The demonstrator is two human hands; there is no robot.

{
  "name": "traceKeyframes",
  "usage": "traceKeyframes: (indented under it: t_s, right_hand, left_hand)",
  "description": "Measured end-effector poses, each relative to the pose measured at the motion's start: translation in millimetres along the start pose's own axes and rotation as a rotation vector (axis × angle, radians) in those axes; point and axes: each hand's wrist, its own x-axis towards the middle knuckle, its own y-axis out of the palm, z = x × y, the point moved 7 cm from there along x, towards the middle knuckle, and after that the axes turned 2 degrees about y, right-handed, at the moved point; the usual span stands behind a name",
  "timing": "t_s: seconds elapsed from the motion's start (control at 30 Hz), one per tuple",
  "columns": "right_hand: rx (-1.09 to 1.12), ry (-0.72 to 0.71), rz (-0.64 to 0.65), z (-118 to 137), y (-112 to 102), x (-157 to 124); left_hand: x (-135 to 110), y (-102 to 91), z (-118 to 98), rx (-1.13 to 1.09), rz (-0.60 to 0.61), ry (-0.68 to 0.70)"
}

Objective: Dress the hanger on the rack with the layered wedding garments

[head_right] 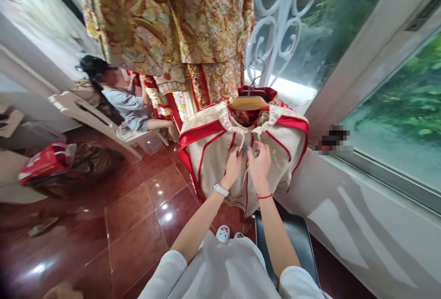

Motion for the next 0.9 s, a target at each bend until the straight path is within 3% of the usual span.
traceKeyframes:
  t_s: [0.17, 0.27, 0.37, 0.57, 0.63, 0.77, 0.9]
  right_hand:
    - [-0.004, 0.062, -0.020, 9.2, 4.5, 14.0]
    - [0.045, 0.060, -0.001, 18.7, 5.9, 29.3]
    - [0.143, -0.029, 0.095, 31.1, 0.6, 36.1]
    - [0.073, -0.194, 0.288, 44.0, -24.8, 27.0]
    - [0.010, -0.195, 0.263, 47.2, -34.5, 27.4]
    - [0.057, -0.153, 0.078, 59.3, -55.3, 23.4]
    - [0.093, -0.150, 0.164, 69.7, -39.3, 10.8]
  left_hand:
    - [-6.5, 6.2, 3.6, -0.140, 0.006, -0.038]
    - [-4.3, 2.8, -9.3, -0.104, -0.030, -0.016]
    - [2.1, -4.2, -25.0, -0.020, -0.057, -0.001]
    - [13.3, -1.2, -46.5, 0.257, 0.147, 0.088]
    - [12.3, -2.4, -48.0, 0.308, 0.157, 0.105]
    - [0.8, -3.4, -48.1, 0.280, 0.162, 0.129]
    - [-9.6, -4.2, -45.4, 0.168, 0.162, 0.120]
